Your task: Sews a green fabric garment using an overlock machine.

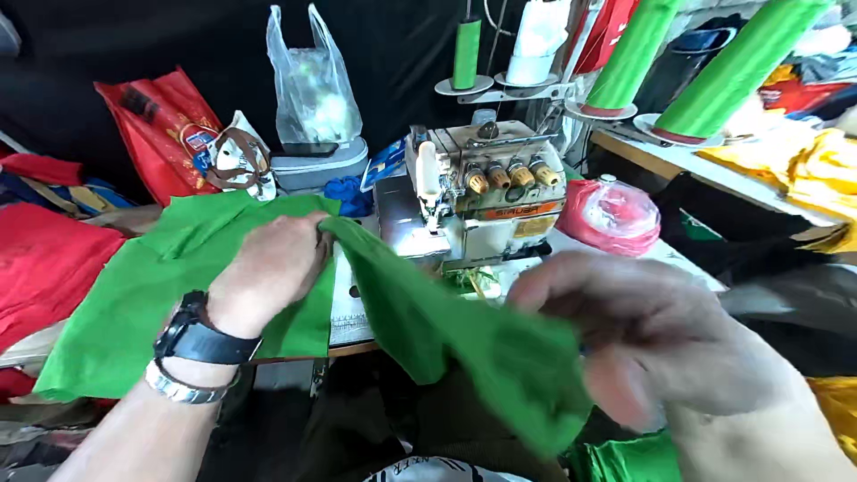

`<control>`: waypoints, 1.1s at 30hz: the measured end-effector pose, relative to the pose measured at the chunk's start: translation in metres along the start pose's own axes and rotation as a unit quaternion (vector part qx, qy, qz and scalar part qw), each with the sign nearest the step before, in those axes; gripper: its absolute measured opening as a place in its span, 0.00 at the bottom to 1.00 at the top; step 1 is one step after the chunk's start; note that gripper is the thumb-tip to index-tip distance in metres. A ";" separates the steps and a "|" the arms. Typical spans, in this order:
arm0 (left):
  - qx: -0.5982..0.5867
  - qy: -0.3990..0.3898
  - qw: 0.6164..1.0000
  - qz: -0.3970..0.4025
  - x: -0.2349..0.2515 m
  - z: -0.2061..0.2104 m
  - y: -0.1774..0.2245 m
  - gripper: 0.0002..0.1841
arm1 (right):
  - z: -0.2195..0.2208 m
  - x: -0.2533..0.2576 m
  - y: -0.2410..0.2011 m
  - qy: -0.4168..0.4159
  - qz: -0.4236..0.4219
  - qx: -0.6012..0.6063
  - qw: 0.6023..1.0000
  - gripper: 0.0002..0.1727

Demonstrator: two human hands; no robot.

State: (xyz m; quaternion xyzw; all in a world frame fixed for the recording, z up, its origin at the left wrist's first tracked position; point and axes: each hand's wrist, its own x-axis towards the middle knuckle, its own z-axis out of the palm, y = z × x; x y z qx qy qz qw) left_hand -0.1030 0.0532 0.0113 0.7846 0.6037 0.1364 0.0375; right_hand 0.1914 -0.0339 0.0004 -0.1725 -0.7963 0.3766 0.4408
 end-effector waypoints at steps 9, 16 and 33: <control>-0.643 -0.110 0.752 0.092 -0.045 -0.002 0.061 0.20 | -0.008 0.047 0.048 0.029 0.028 -0.063 0.997 0.44; -0.626 -0.048 0.770 0.110 -0.045 -0.012 0.018 0.23 | -0.018 0.021 0.060 -0.087 0.237 0.033 0.967 0.16; -0.038 0.172 0.968 0.180 -0.010 0.089 -0.037 0.19 | 0.033 0.004 0.151 0.211 0.310 0.101 0.921 0.13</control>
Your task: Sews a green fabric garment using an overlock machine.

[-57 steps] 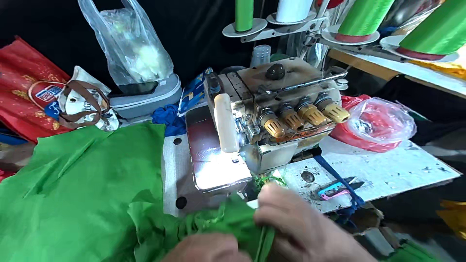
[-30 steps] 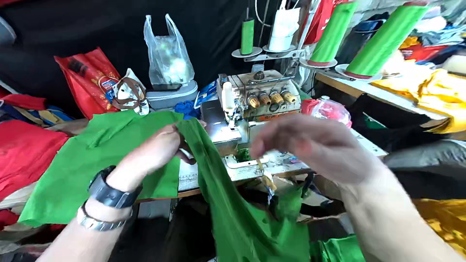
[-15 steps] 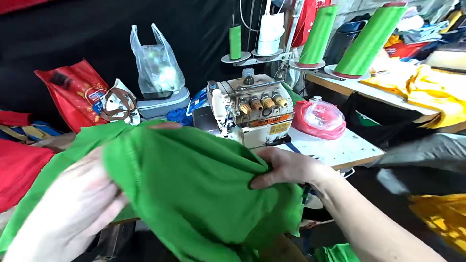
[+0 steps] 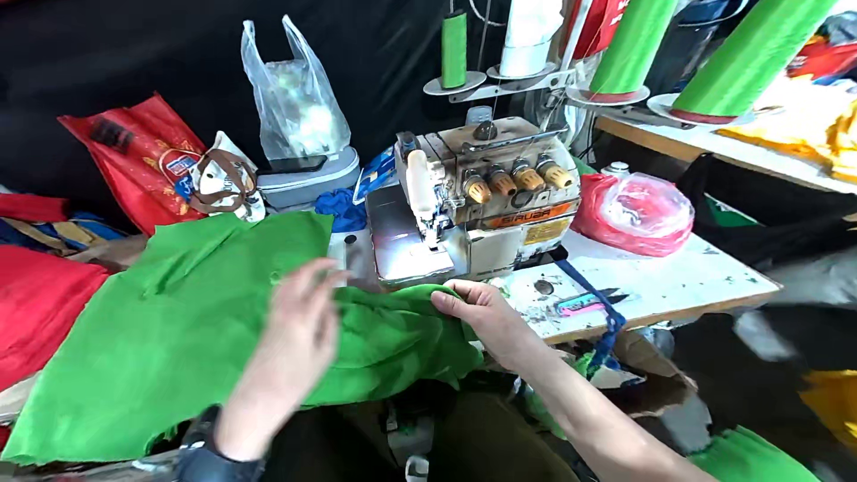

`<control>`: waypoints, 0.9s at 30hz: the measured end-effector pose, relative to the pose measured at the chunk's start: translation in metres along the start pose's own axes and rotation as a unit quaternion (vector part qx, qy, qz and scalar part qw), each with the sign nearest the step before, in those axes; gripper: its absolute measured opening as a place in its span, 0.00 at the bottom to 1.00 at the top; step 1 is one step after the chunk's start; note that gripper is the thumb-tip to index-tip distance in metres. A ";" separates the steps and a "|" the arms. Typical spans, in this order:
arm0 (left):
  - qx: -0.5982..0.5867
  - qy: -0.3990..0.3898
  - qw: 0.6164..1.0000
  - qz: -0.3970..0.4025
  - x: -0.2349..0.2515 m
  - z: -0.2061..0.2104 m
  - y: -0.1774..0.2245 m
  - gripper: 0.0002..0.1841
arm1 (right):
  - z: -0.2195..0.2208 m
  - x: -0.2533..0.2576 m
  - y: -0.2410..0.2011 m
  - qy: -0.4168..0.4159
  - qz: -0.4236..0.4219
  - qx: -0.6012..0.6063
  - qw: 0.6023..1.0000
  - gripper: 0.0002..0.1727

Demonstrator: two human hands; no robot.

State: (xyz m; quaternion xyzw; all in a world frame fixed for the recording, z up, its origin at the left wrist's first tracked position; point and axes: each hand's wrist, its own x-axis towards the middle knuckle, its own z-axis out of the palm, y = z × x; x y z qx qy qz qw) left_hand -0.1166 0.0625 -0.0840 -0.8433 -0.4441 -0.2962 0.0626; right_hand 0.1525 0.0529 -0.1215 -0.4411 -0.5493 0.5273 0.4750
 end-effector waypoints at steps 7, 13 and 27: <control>-0.245 -0.030 0.967 0.056 0.032 0.047 0.072 0.22 | -0.001 -0.012 -0.010 -0.009 0.016 0.019 1.000 0.37; -0.258 -0.077 0.963 -0.004 0.048 0.048 0.067 0.05 | -0.021 -0.026 0.000 -0.076 -0.005 0.063 0.995 0.30; -0.134 -0.037 0.989 0.049 -0.016 0.108 0.068 0.08 | -0.040 -0.008 0.040 0.171 -0.129 -0.127 0.969 0.07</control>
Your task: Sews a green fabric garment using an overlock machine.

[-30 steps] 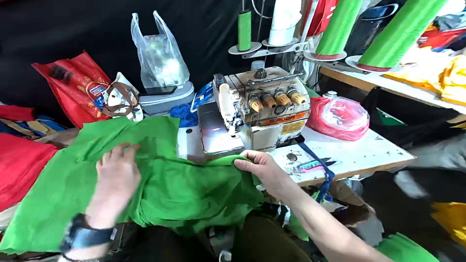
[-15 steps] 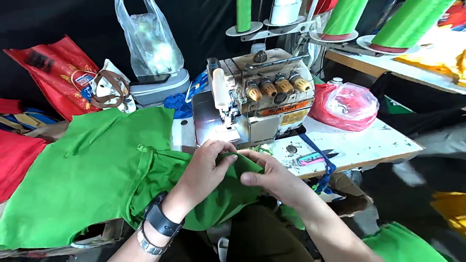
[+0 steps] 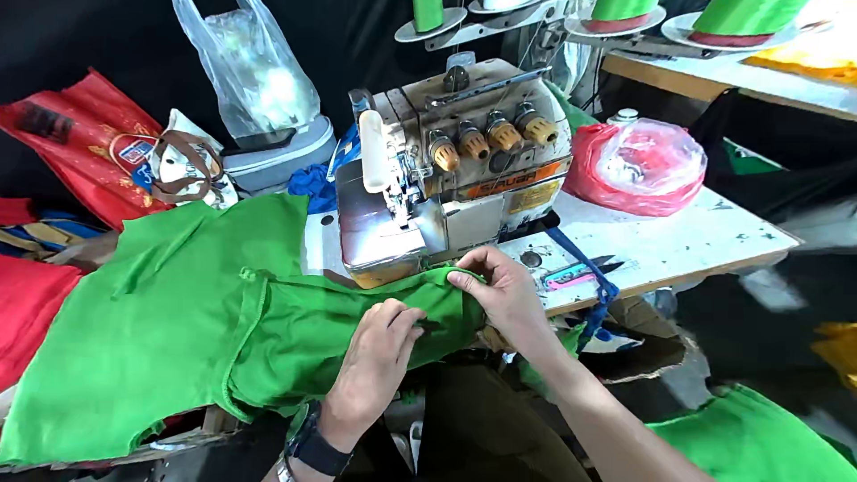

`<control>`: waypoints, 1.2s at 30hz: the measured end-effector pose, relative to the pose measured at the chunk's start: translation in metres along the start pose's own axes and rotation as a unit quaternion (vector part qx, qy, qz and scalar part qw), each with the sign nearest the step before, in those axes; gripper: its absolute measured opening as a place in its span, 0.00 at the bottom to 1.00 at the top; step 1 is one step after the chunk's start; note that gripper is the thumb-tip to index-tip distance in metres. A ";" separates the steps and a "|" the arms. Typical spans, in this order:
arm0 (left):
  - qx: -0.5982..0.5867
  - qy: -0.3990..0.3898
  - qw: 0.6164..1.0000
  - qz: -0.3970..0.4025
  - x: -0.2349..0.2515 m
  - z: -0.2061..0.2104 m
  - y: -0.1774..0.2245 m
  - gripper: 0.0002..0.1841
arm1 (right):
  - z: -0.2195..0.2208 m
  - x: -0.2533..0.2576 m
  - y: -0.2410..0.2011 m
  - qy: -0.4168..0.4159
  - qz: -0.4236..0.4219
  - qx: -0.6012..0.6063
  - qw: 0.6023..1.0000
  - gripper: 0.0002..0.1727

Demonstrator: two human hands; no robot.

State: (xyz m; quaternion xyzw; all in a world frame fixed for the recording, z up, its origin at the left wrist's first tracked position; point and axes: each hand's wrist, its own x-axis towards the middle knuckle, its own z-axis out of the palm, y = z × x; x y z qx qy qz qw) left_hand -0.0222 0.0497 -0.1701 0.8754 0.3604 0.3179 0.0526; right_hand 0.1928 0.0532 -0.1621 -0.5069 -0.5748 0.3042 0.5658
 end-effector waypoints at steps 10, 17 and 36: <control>-0.024 0.061 0.998 0.015 -0.007 0.007 0.007 0.09 | -0.002 0.005 0.007 0.033 0.049 -0.017 0.998 0.08; -0.043 0.028 0.996 0.069 0.057 0.011 0.020 0.19 | -0.001 0.007 0.001 0.026 0.082 0.085 0.993 0.16; -0.227 -0.112 0.967 -0.012 0.064 -0.032 0.004 0.11 | -0.008 -0.001 -0.018 -0.044 0.162 0.222 0.960 0.19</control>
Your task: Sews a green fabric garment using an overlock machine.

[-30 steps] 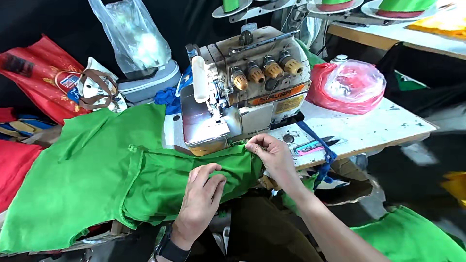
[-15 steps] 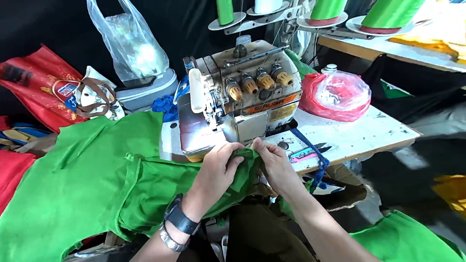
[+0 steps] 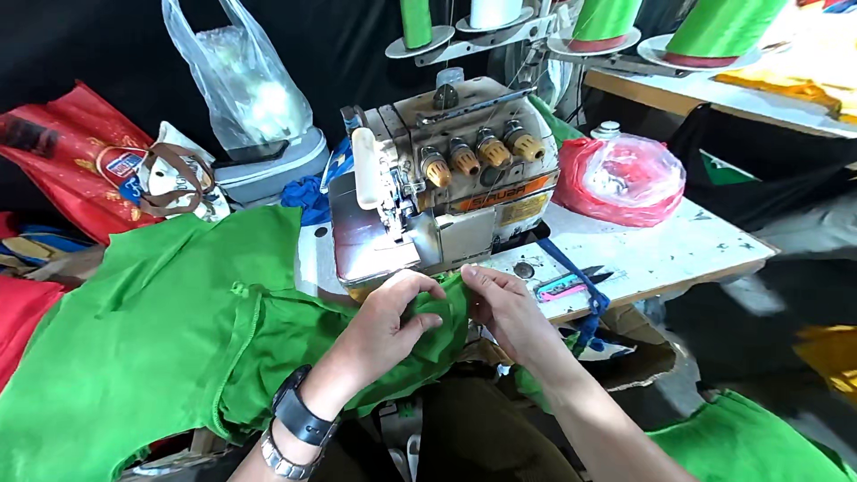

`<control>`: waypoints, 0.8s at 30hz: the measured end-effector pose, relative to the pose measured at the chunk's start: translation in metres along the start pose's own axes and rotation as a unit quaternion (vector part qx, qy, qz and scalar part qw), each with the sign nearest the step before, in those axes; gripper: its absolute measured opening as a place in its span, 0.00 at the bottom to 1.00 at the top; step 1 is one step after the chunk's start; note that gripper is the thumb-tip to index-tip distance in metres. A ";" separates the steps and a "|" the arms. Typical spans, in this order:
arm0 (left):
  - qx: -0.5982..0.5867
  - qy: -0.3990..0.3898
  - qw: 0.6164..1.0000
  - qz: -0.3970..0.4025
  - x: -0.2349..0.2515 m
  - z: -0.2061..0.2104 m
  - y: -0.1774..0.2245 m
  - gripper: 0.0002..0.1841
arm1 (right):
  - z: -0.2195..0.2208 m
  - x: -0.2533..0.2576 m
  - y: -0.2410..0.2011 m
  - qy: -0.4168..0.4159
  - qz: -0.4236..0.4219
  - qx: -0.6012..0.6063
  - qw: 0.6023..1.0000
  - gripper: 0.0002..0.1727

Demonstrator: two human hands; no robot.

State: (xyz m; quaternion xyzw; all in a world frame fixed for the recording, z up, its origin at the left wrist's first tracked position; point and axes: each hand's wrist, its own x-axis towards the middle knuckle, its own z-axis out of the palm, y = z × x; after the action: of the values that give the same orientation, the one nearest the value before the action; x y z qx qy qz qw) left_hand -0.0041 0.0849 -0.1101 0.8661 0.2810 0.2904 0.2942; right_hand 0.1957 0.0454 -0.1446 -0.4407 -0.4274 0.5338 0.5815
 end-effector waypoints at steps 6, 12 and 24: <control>0.059 0.059 0.996 0.044 -0.001 0.004 -0.001 0.07 | 0.004 -0.001 0.001 -0.028 -0.004 0.033 0.999 0.05; 0.021 0.119 0.991 0.065 -0.012 0.002 0.001 0.04 | 0.004 0.003 0.001 -0.017 -0.013 0.028 0.999 0.07; 0.043 0.150 0.986 0.063 -0.010 0.013 0.051 0.05 | 0.010 -0.008 -0.004 0.028 -0.074 -0.071 0.994 0.11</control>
State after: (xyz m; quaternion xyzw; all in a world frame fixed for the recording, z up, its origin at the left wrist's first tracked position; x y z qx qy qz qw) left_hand 0.0140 0.0400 -0.0880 0.8407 0.2785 0.4227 0.1923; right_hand 0.1869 0.0377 -0.1383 -0.4630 -0.4795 0.4452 0.5980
